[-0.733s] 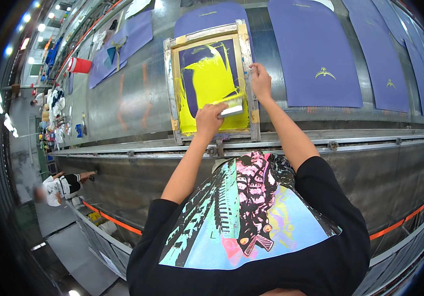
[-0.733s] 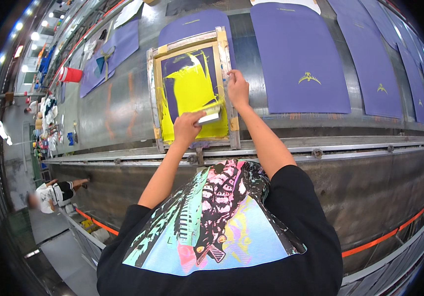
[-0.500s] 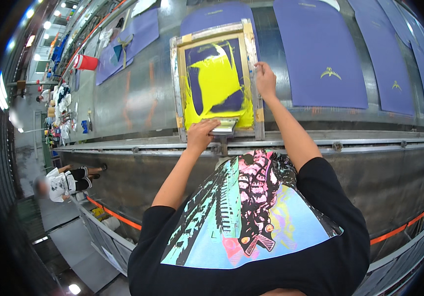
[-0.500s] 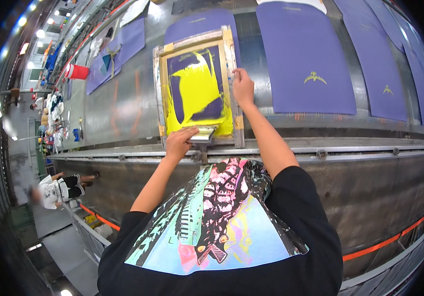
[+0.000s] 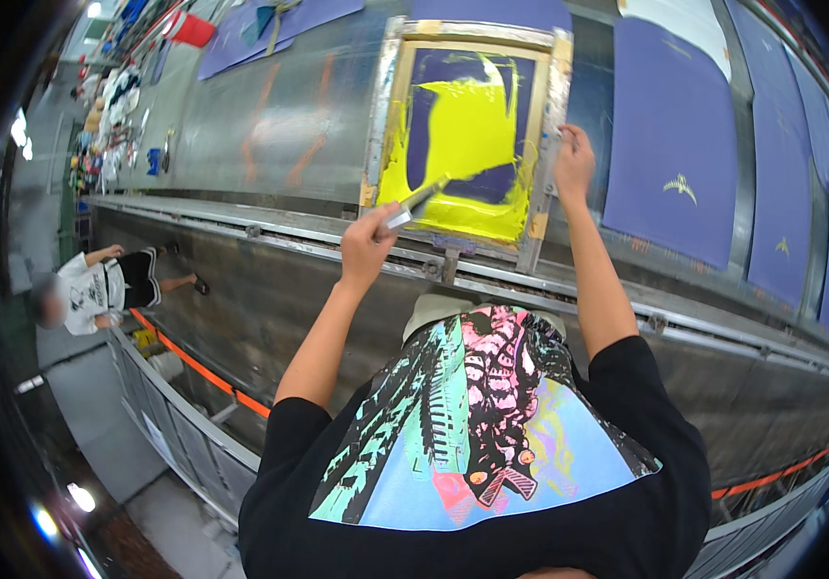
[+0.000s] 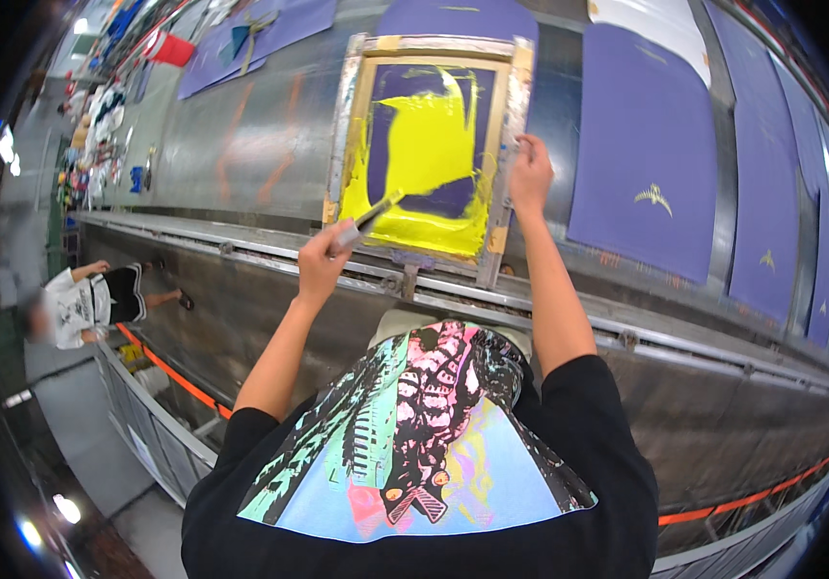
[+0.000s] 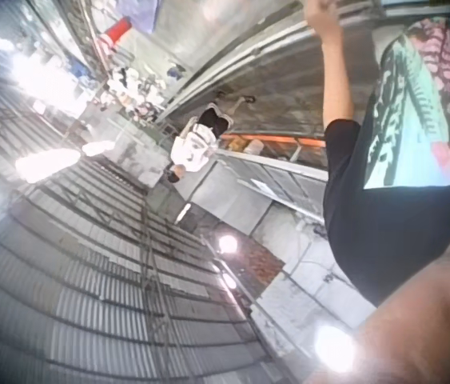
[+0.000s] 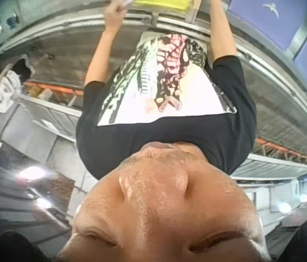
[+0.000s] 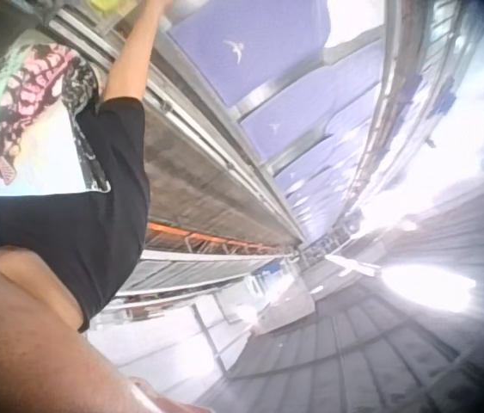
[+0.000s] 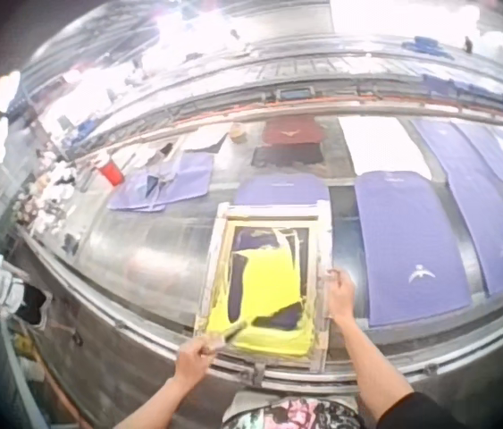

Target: The person uses a squeegee to apply yellow ink through a screen-printing frame onto purple fabric pieces laid out on a table. They repeatedly pull the squeegee across the frame to transfer the design, then lift the frame to reveal the printed pattern. The person moves the frame to a nearby table and adds more ink from a bottle.

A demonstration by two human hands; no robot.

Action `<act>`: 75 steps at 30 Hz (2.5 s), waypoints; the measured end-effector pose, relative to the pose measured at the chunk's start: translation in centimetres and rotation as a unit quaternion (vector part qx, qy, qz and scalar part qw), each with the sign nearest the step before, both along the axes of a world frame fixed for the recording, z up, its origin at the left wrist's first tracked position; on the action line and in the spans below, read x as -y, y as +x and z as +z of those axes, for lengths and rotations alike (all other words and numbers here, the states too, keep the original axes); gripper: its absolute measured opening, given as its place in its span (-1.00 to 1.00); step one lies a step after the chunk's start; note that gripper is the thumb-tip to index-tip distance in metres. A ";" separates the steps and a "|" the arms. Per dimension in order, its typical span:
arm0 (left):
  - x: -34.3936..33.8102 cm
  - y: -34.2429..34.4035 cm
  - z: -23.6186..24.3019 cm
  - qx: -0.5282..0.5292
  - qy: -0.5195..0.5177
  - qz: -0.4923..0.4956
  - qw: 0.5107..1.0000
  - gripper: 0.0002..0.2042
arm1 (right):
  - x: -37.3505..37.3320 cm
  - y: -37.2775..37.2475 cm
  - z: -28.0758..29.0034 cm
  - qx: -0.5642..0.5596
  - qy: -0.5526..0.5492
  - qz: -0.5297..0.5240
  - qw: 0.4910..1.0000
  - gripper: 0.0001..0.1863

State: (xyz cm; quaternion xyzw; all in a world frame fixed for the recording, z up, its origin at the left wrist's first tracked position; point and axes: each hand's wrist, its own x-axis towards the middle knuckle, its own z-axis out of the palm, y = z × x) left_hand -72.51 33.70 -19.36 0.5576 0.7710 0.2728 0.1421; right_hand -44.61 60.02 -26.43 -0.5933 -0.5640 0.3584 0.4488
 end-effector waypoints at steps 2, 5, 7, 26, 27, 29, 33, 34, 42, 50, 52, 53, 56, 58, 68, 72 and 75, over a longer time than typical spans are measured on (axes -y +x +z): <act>0.0 -4.0 -0.2 0.107 -0.002 0.139 0.984 -0.73 | 0.9 -2.0 0.4 -0.010 0.036 0.021 0.999 -0.73; 3.1 -12.3 -2.3 0.379 0.112 0.273 0.877 -0.57 | 8.0 -5.8 1.7 0.027 0.027 0.038 0.999 -0.69; 6.5 -16.6 -5.1 0.497 0.039 0.301 0.813 -0.47 | 14.3 -5.3 -0.9 0.029 0.066 -0.002 0.997 -0.70; 23.8 -22.2 11.4 0.727 0.070 0.032 0.682 -0.19 | 35.1 -5.1 21.2 -0.197 -0.065 -0.051 0.977 -0.63; 23.8 -22.5 11.6 0.722 0.077 0.042 0.687 -0.19 | 34.8 -5.7 21.3 -0.212 -0.071 -0.053 0.973 -0.61; 24.0 -21.7 10.9 0.711 0.087 0.063 0.695 -0.19 | 34.6 -5.8 21.2 -0.241 -0.085 -0.058 0.965 -0.57; 23.6 -20.9 10.4 0.682 0.121 0.092 0.715 -0.18 | 32.7 -7.2 22.4 -0.308 -0.092 -0.032 0.946 -0.52; 24.0 -20.6 10.5 0.687 0.123 0.078 0.712 -0.16 | 32.1 -6.8 22.2 -0.320 -0.081 -0.016 0.944 -0.51; 31.1 -21.7 11.3 0.554 0.227 0.270 0.754 -0.24 | 26.7 -16.1 18.4 -0.430 -0.156 0.191 0.868 -0.49; 48.2 -26.6 14.4 0.529 0.432 0.449 0.576 -0.62 | 32.8 -40.3 25.0 -0.301 -0.172 0.469 0.812 -0.74; 51.9 -34.7 12.0 0.513 0.461 0.456 0.563 -0.65 | 35.7 -50.4 26.3 -0.280 -0.154 0.515 0.796 -0.76; 53.0 -39.8 12.1 0.506 0.482 0.445 0.561 -0.66 | 36.7 -56.6 26.6 -0.296 -0.145 0.531 0.780 -0.76; 55.6 -54.1 11.6 0.488 0.465 0.469 0.571 -0.68 | 38.7 -72.1 27.3 -0.296 -0.100 0.544 0.779 -0.80; 55.8 -58.9 11.0 0.502 0.525 0.448 0.521 -0.62 | 40.1 -77.6 27.2 -0.286 -0.157 0.537 0.778 -0.78; 56.7 -86.0 14.3 0.543 0.470 0.413 0.560 -0.62 | 40.5 -99.2 30.5 -0.326 -0.134 0.464 0.813 -0.78; 54.3 -96.9 15.7 0.539 0.478 0.399 0.567 -0.59 | 39.5 -109.4 29.8 -0.340 -0.130 0.442 0.820 -0.77; 54.2 -106.4 15.5 0.525 0.503 0.388 0.566 -0.53 | 39.4 -119.8 31.0 -0.362 -0.127 0.460 0.801 -0.76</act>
